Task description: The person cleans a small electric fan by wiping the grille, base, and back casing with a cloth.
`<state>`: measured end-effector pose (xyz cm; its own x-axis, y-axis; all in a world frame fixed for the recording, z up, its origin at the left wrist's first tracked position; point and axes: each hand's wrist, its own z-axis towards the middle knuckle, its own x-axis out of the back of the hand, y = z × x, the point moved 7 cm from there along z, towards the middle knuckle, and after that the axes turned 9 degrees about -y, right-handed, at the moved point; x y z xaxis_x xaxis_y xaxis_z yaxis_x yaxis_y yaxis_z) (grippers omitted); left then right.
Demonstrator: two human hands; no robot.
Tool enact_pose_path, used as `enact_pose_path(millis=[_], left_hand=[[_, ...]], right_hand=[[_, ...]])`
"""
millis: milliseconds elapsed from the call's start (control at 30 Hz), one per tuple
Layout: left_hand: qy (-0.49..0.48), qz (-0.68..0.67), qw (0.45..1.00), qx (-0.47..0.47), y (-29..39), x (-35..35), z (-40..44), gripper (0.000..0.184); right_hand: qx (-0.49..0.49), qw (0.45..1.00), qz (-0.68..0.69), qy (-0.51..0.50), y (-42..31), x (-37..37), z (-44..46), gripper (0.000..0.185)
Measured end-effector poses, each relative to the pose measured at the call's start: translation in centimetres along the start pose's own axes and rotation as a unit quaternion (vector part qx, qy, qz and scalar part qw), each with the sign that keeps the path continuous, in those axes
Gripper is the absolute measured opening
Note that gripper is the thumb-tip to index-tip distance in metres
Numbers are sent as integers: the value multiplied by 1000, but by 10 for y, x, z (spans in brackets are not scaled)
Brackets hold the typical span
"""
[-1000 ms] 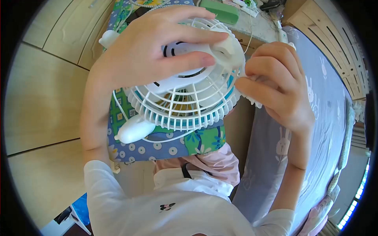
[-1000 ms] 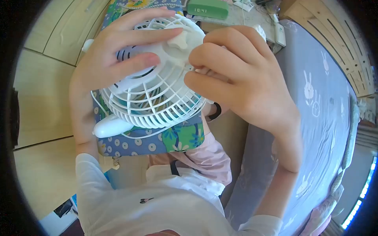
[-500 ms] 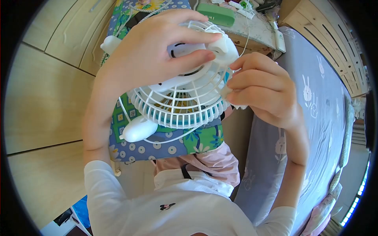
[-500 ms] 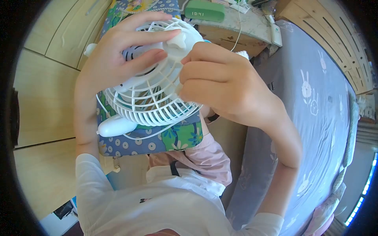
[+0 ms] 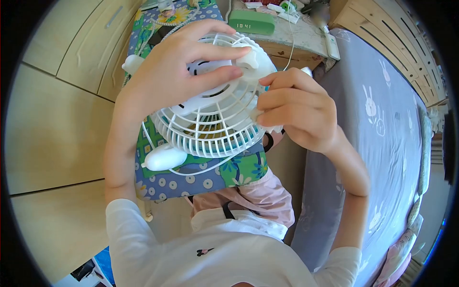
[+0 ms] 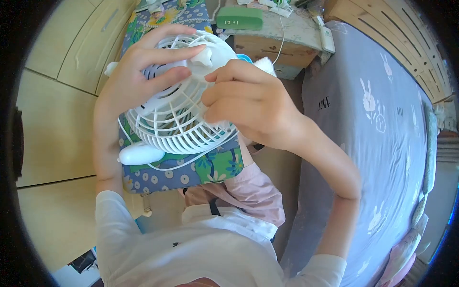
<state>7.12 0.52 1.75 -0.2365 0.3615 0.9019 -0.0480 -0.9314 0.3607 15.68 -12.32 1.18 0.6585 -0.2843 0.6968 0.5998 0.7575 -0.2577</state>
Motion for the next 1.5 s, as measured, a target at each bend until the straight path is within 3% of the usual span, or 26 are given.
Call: enact_pose_path(millis=[67, 133, 200, 300, 433, 500, 733, 800, 900, 1133, 1200, 1333, 1500], left_hand=[[1, -25, 1000, 6, 0, 0, -1, 33], [3, -26, 1000, 5, -1, -2, -1, 33], [5, -27, 1000, 7, -2, -2, -1, 34], [-1, -1, 1000, 4, 2, 1, -3, 35], [-9, -19, 999, 30, 1, 1, -4, 35], [-10, -13, 1000, 24, 1, 1, -3, 35], [1, 3, 1000, 10, 3, 2, -4, 35], [1, 10, 1000, 13, 4, 1, -4, 35], [16, 20, 999, 20, 4, 1, -5, 35], [25, 44, 999, 17, 5, 0, -4, 34], [25, 49, 998, 18, 5, 0, -3, 34], [23, 34, 999, 15, 4, 1, -3, 33], [21, 34, 999, 7, 8, 1, -2, 33]], right_hand=[[-27, 999, 22, 19, 4, -6, -7, 23], [-70, 962, 250, 88, 18, -12, -14, 26], [-39, 973, 223, 53, 9, -13, -10, 24], [-35, 942, 270, 197, 26, 9, -16, 24], [-79, 977, 123, 154, 26, 33, -13, 30], [-11, 998, -57, 14, 11, 25, -2, 32], [21, 989, -142, -42, 3, 6, 5, 25], [71, 966, -237, -70, -8, 7, 10, 28], [91, 952, -288, -35, -5, 4, 8, 24], [58, 974, -207, -73, 1, 6, 11, 20], [33, 993, -103, -55, 3, 5, 13, 21], [50, 994, -88, -44, -1, 3, 12, 29], [43, 979, -183, -72, 5, 12, 13, 28]])
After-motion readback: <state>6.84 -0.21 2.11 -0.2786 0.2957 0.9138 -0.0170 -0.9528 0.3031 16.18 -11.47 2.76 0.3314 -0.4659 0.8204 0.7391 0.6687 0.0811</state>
